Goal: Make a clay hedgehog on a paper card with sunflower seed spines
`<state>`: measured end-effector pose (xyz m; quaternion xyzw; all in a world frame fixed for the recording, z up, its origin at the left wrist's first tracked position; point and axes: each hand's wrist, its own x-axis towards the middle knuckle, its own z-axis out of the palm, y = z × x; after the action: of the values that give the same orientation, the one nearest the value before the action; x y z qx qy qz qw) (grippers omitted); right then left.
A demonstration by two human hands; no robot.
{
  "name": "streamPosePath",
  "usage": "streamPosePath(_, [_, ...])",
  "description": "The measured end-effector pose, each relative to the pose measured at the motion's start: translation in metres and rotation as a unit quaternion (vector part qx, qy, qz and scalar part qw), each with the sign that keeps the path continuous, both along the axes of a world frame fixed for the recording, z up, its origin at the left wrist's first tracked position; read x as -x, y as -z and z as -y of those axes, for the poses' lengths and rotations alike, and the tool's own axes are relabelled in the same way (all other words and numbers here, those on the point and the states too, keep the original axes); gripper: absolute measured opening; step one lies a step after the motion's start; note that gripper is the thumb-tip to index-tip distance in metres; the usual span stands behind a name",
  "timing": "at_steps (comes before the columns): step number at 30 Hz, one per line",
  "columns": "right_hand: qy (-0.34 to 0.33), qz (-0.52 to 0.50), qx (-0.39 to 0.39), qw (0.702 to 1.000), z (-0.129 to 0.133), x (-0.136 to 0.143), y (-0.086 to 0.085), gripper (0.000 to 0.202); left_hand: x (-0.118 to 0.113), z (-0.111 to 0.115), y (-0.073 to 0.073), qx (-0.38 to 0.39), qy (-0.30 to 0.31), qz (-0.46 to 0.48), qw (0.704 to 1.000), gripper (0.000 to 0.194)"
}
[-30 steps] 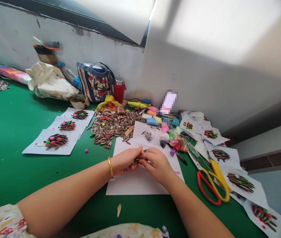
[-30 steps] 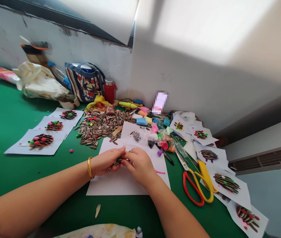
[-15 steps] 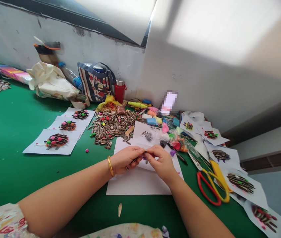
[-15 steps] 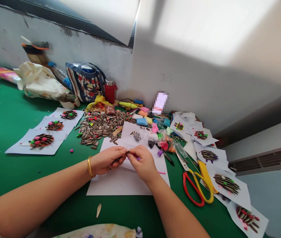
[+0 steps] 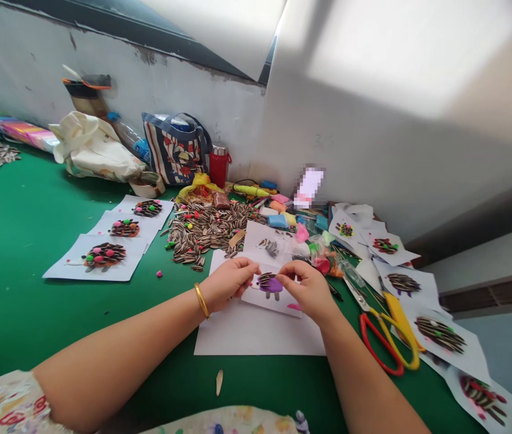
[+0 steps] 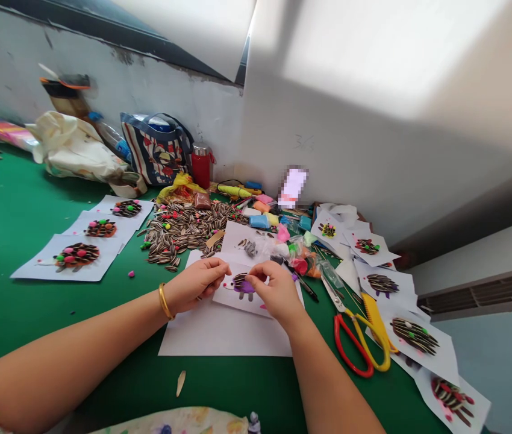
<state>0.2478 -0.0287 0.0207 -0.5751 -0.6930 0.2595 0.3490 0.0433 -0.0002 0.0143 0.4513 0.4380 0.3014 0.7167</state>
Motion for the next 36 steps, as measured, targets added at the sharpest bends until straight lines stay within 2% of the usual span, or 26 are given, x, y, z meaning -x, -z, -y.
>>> streamPosePath(4, [-0.023, 0.089, 0.052, 0.994, -0.007, -0.012, 0.002, 0.011, 0.002, -0.005, 0.001, 0.015, -0.031, -0.001, 0.999, 0.026])
streamPosePath(8, [-0.016, 0.145, 0.07, 0.987, -0.009, -0.009, 0.006, 0.012, 0.002, -0.007, 0.001, 0.028, -0.038, -0.011, 0.999, 0.024])
streamPosePath(18, [-0.029, 0.189, 0.016, 0.981, -0.012, -0.004, 0.018, 0.012, 0.001, -0.006, 0.0, 0.031, -0.04, -0.015, 0.999, 0.024])
streamPosePath(24, [-0.035, 0.204, -0.004, 0.978, -0.011, -0.002, 0.018, 0.012, 0.001, -0.006, 0.0, 0.035, -0.04, -0.014, 0.998, 0.024])
streamPosePath(36, [-0.065, 0.296, -0.064, 0.951, -0.012, 0.001, 0.017, 0.012, 0.001, -0.005, 0.0, 0.031, -0.046, -0.013, 0.998, 0.027])
